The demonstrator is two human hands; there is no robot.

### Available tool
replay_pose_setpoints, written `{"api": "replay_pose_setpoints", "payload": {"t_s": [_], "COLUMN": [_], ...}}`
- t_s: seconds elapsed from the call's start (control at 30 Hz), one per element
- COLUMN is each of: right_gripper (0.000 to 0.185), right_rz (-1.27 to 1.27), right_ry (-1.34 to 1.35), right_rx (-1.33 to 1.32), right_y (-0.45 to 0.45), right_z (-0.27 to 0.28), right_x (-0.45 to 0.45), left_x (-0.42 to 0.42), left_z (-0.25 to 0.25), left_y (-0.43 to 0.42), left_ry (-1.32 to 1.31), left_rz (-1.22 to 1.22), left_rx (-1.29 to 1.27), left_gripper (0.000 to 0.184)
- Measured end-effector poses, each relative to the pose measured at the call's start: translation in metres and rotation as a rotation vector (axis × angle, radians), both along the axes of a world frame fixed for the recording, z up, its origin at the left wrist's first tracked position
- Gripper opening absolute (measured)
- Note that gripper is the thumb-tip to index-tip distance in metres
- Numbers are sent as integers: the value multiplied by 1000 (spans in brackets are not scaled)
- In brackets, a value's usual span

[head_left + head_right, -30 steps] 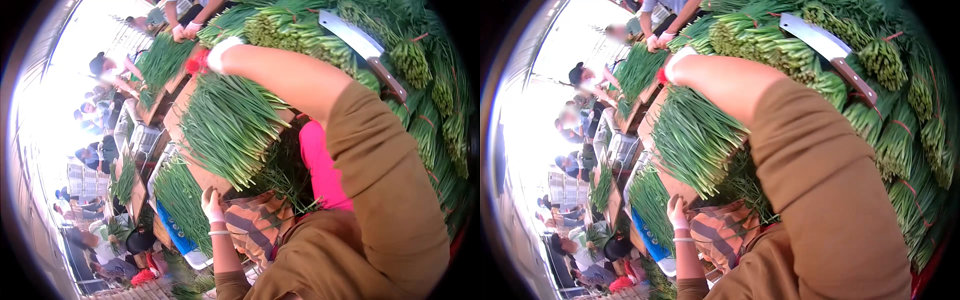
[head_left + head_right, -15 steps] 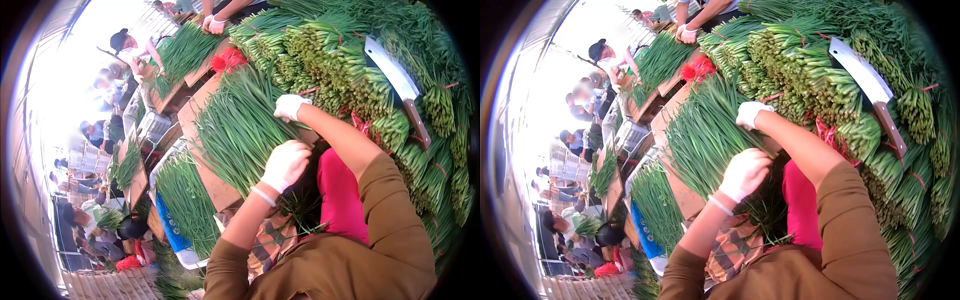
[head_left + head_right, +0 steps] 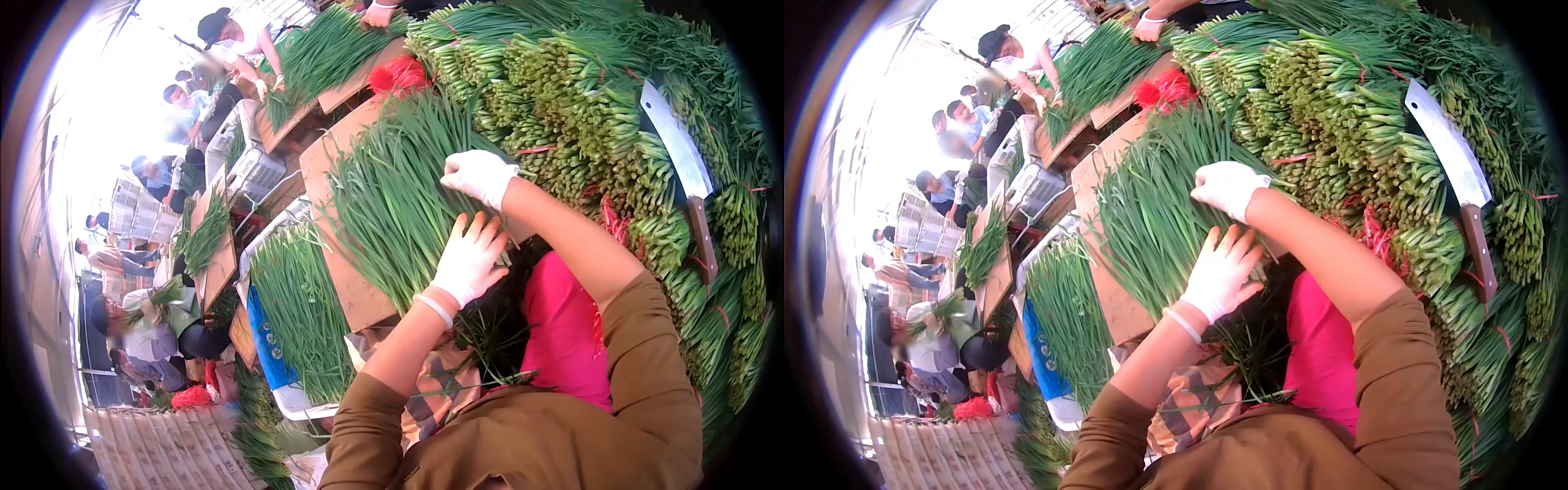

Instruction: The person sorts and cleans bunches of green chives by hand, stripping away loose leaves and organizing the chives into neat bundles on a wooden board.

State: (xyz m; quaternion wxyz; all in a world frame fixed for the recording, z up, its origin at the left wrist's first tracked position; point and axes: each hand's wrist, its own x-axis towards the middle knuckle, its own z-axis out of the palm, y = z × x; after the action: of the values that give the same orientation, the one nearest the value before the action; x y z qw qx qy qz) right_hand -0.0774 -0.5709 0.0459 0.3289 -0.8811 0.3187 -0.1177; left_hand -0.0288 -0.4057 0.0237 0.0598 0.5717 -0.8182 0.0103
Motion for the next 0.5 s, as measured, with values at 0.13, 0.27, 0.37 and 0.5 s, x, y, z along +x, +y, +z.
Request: {"api": "replay_pose_setpoints", "payload": {"t_s": [0.13, 0.27, 0.37, 0.5], "right_gripper": [38, 29, 22, 9], "right_rz": [28, 16, -145, -289], "right_ry": [179, 128, -190, -676], "right_rx": [33, 66, 206, 555], "right_y": [26, 24, 15, 20], "right_z": [14, -2, -10, -15], "right_x": [21, 33, 17, -12], "left_x": [0, 3, 16, 44], "left_z": [-5, 0, 14, 7], "left_y": [-2, 2, 7, -2], "left_ry": [39, 154, 443, 844], "left_rz": [-9, -45, -61, 365], "left_rx": [31, -75, -125, -451], "left_gripper": [66, 47, 16, 13]}}
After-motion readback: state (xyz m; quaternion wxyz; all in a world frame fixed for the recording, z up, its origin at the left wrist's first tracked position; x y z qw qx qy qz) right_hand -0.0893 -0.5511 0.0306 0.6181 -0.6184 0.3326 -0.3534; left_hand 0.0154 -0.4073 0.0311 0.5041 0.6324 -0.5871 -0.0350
